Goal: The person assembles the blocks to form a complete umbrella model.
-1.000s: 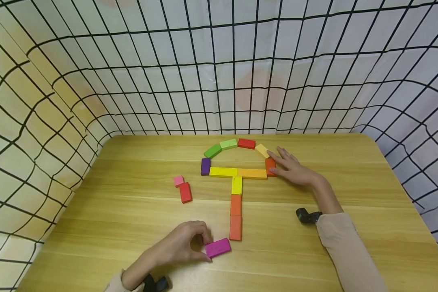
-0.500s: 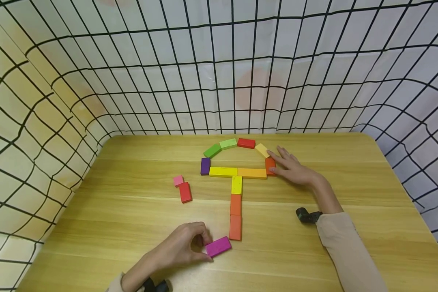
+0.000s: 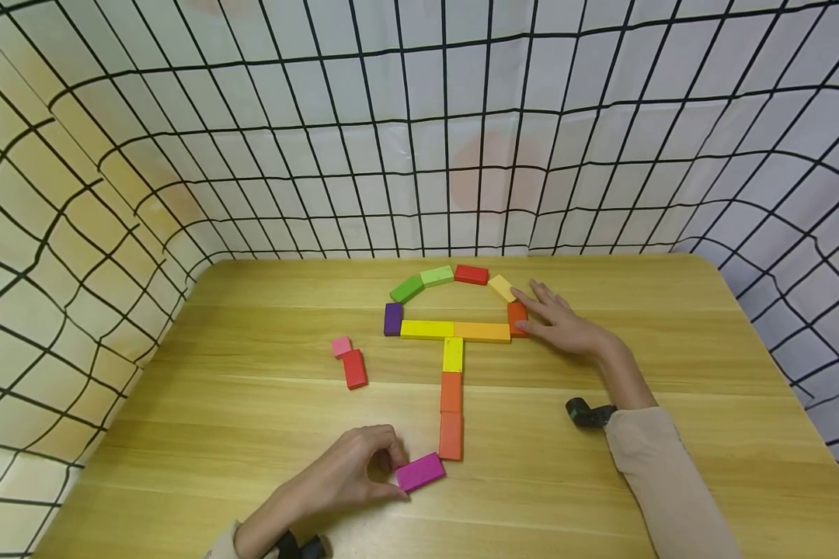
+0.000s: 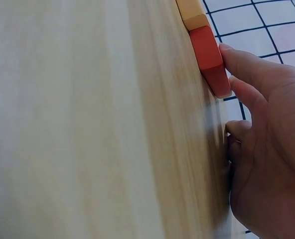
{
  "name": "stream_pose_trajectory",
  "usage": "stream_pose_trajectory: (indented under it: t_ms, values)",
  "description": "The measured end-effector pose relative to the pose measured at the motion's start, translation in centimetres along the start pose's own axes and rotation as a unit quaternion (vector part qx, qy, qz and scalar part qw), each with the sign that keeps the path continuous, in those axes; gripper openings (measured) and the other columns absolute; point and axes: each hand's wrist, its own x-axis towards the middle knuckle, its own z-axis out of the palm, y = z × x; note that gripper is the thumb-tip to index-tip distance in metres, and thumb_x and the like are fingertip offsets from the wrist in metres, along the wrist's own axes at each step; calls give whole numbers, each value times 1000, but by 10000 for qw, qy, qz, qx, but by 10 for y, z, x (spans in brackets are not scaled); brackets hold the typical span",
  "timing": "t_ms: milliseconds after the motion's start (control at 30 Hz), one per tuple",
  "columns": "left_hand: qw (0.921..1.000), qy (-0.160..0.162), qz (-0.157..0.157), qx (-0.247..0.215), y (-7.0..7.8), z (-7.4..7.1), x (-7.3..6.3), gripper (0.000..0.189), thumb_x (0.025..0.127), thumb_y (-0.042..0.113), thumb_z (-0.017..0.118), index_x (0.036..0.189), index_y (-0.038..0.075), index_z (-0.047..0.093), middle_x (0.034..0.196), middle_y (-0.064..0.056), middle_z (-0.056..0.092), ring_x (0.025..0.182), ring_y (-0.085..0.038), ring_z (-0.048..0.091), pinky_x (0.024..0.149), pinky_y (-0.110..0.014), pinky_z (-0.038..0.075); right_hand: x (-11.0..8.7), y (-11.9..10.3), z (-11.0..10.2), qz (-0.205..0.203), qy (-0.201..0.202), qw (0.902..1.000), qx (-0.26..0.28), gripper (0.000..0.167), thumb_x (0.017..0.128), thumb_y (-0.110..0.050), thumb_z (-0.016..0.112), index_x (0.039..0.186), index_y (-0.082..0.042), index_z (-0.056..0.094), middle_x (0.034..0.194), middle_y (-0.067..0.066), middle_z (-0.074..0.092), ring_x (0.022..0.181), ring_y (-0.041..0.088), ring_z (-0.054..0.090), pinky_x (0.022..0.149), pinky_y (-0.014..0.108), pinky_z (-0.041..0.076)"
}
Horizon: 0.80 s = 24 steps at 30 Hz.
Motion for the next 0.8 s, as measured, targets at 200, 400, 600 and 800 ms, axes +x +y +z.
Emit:
stream_pose_trajectory:
  t_ms: [200, 400, 600, 800]
  values:
    - [9999, 6, 12, -143, -2, 1, 0, 29, 77, 24, 93, 92, 15, 70, 87, 10, 66, 77, 3, 55, 71, -10, 50, -1, -1, -1, 2, 4, 10000, -14, 71, 109, -41, 51, 168, -28, 14, 174, 17, -11, 157, 50, -17, 112, 86, -2]
    - [9984, -51, 64, -555, -6, -1, -1, 29, 78, 22, 92, 94, 14, 70, 90, 8, 69, 78, 3, 57, 73, -11, 54, -1, -2, -1, 22, -17, 10000, -23, 71, 109, -40, 51, 168, -27, 14, 174, 17, -11, 157, 50, -17, 113, 86, -2]
    - [9965, -180, 49, -813, -9, -3, 0, 22, 83, 16, 87, 98, 13, 72, 91, 6, 70, 80, 7, 58, 74, -13, 56, -1, -2, -2, 8, -10, 10000, 1, 71, 108, -40, 51, 168, -27, 15, 174, 17, -11, 158, 48, -17, 114, 85, -2]
    - [9946, -244, 18, -1007, -12, -5, 1, 21, 83, 14, 86, 99, 13, 72, 90, 4, 71, 80, 5, 59, 75, -14, 57, 0, 0, -1, -6, -3, 10000, 67, 71, 108, -40, 52, 168, -26, 16, 174, 17, -12, 158, 46, -18, 114, 84, -4]
